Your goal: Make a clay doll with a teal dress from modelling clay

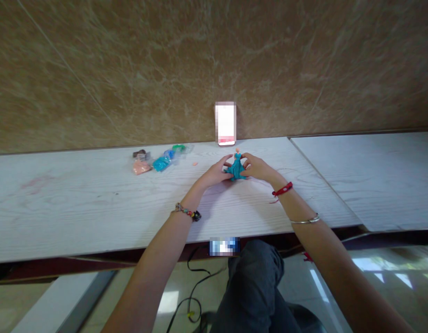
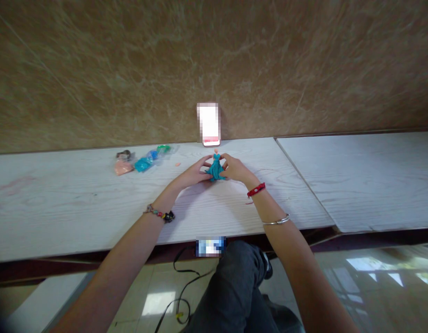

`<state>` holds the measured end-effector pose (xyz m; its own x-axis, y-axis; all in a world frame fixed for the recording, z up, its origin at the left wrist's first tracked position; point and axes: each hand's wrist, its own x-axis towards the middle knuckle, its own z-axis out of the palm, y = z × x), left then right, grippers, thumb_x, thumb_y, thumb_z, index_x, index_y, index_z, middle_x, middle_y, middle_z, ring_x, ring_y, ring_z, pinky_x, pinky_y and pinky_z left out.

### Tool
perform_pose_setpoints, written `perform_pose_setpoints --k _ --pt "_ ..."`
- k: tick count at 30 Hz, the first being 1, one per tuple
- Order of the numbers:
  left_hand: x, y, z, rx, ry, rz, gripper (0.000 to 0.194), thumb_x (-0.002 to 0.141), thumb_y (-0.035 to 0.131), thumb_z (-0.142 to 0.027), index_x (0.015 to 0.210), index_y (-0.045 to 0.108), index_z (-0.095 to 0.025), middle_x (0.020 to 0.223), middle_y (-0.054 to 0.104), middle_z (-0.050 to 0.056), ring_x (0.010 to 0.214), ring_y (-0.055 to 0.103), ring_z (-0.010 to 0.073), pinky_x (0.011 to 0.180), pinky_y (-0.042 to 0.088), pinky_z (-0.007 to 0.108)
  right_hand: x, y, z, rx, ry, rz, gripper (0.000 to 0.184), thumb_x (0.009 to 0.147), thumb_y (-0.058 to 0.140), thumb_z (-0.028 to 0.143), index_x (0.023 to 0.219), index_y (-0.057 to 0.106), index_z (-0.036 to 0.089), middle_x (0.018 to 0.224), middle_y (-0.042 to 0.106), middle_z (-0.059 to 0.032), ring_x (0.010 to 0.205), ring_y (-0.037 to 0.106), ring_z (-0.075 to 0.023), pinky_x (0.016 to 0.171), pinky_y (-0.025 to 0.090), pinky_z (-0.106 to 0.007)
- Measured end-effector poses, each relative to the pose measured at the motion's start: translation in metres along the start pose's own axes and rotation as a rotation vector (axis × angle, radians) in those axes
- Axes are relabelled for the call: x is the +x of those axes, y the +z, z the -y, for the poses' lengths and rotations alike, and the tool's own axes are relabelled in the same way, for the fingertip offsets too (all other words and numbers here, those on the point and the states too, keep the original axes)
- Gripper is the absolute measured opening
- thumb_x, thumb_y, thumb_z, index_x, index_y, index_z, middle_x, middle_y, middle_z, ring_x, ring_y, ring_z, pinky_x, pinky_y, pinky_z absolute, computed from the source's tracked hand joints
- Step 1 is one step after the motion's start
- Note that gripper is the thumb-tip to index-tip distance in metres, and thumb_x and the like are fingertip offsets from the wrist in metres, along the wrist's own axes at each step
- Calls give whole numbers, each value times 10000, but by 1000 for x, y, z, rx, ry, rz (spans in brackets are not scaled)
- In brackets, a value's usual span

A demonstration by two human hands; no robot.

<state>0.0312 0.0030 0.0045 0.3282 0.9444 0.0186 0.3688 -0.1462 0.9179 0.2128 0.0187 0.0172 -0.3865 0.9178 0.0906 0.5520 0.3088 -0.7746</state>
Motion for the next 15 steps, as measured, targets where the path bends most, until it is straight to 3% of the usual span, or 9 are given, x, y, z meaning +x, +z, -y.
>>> perform_pose_setpoints --k 5,10,15 --pt "-2 0 -5 -35 -31 11 795 709 612 -66 1417 285 -222 1191 549 126 947 591 152 735 507 252 1 1 -2 15 5 -45 583 602 644 70 1158 525 197 692 608 40 543 551 -106 505 433 -221" --pt "-4 -4 -9 -1 -151 -50 738 775 587 -118 1425 258 -238 1217 540 115 724 592 76 656 492 211 6 4 -9 120 20 -98 660 609 644 76 1238 482 196 708 596 39 567 563 -109 529 462 -230" --pt "-5 -7 -9 124 -136 -139 605 841 556 -191 1398 324 -231 1199 556 107 570 561 33 574 459 184 5 8 -9 32 66 -115 543 674 641 117 1201 524 170 749 628 6 558 560 -101 534 458 -225"
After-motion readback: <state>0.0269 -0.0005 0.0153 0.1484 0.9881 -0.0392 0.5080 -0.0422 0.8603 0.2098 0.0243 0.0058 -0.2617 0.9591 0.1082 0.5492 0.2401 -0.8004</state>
